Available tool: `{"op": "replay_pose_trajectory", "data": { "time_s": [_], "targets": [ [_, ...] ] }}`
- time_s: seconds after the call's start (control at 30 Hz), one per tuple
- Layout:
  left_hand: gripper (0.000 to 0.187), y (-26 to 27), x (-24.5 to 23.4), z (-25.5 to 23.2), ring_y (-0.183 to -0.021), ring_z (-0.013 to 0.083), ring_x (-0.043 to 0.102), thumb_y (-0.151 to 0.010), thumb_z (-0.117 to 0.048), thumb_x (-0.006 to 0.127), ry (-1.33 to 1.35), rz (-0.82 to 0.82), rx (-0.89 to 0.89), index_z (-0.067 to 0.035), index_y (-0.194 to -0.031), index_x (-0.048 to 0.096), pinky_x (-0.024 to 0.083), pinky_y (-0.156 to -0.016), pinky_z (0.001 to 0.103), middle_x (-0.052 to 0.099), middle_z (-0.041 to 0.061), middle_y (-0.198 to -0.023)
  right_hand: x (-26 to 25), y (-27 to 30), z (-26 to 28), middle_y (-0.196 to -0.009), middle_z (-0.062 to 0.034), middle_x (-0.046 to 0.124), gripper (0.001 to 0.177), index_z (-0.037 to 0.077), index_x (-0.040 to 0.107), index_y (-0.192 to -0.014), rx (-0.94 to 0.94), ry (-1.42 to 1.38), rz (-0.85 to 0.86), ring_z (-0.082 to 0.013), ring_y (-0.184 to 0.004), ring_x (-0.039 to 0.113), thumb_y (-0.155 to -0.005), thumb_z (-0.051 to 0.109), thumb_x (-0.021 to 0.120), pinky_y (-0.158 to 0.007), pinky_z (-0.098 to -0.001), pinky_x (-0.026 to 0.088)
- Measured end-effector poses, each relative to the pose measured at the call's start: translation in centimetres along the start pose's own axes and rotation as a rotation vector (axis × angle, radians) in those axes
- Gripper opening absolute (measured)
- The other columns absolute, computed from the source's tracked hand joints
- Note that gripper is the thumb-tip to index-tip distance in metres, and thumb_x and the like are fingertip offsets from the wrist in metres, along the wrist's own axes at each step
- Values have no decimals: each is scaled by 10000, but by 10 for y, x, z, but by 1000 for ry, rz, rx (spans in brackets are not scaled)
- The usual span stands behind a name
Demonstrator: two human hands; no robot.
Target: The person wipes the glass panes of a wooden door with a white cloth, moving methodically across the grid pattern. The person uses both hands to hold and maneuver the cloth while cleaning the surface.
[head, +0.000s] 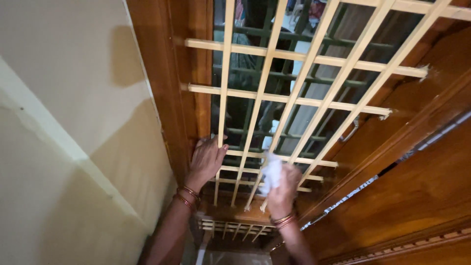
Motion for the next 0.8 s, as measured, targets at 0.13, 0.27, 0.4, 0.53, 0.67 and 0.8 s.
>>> {"op": "replay_pose_trajectory", "data": {
  "time_s": [0.13, 0.27, 0.4, 0.53, 0.67, 0.8],
  "targets": [
    [401, 2, 0, 0, -936, 344, 715, -1046, -310, 450, 27, 18, -19, -16, -1237, 646, 433, -1024, 486, 750, 192, -917, -19, -56, -20, -1326, -207, 482, 317, -28, 538, -1307, 130, -35, -234, -346, -1226, 555, -998, 44, 549, -1066, -477, 449],
    [393, 2, 2, -1, -919, 321, 724, -1032, -298, 449, 28, 37, -44, -25, -1241, 641, 436, -1026, 478, 752, 181, -850, 11, -98, 19, -1496, -146, 407, 416, 13, 472, -1457, -169, -126, -305, -367, -1380, 492, -1049, 94, 494, -1199, -447, 426],
    [367, 5, -3, -3, -940, 352, 707, -1030, -291, 479, 1, -35, 39, -24, -1216, 648, 427, -1012, 494, 748, 195, -896, 33, -83, 53, -1590, -337, 193, 631, -62, 418, -1477, -229, 12, -94, -502, -1431, 353, -937, 182, 637, -1177, -535, 381],
    [351, 3, 0, -2, -942, 335, 710, -1030, -276, 469, 11, 13, -12, -36, -1222, 639, 430, -1040, 481, 743, 184, -862, 26, -91, 37, -1572, -254, 355, 574, -31, 357, -1505, -12, -469, -150, -332, -1383, 504, -1012, 154, 586, -1150, -429, 489],
    [364, 1, -1, -3, -918, 319, 718, -1025, -286, 462, -1, 80, -92, -48, -1247, 624, 425, -1047, 472, 739, 174, -816, 28, -126, 16, -1287, -175, 626, 473, -24, 408, -1430, 148, -642, -149, -187, -1051, 650, -1028, 156, 581, -889, -310, 555],
    [360, -1, 1, -3, -920, 327, 713, -1024, -281, 473, 11, 49, -50, -34, -1241, 618, 421, -1015, 485, 735, 171, -835, 24, -132, 11, -1071, -122, 711, 262, -7, 564, -1278, 191, -500, -10, -158, -921, 669, -1066, 145, 557, -783, -296, 549]
  ]
}}
Point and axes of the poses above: each hand's wrist, its own y-axis away from the middle knuckle, its own x-axis out of the palm, z = x × y, the point moved 5 cm from there along -y, towards the middle knuckle
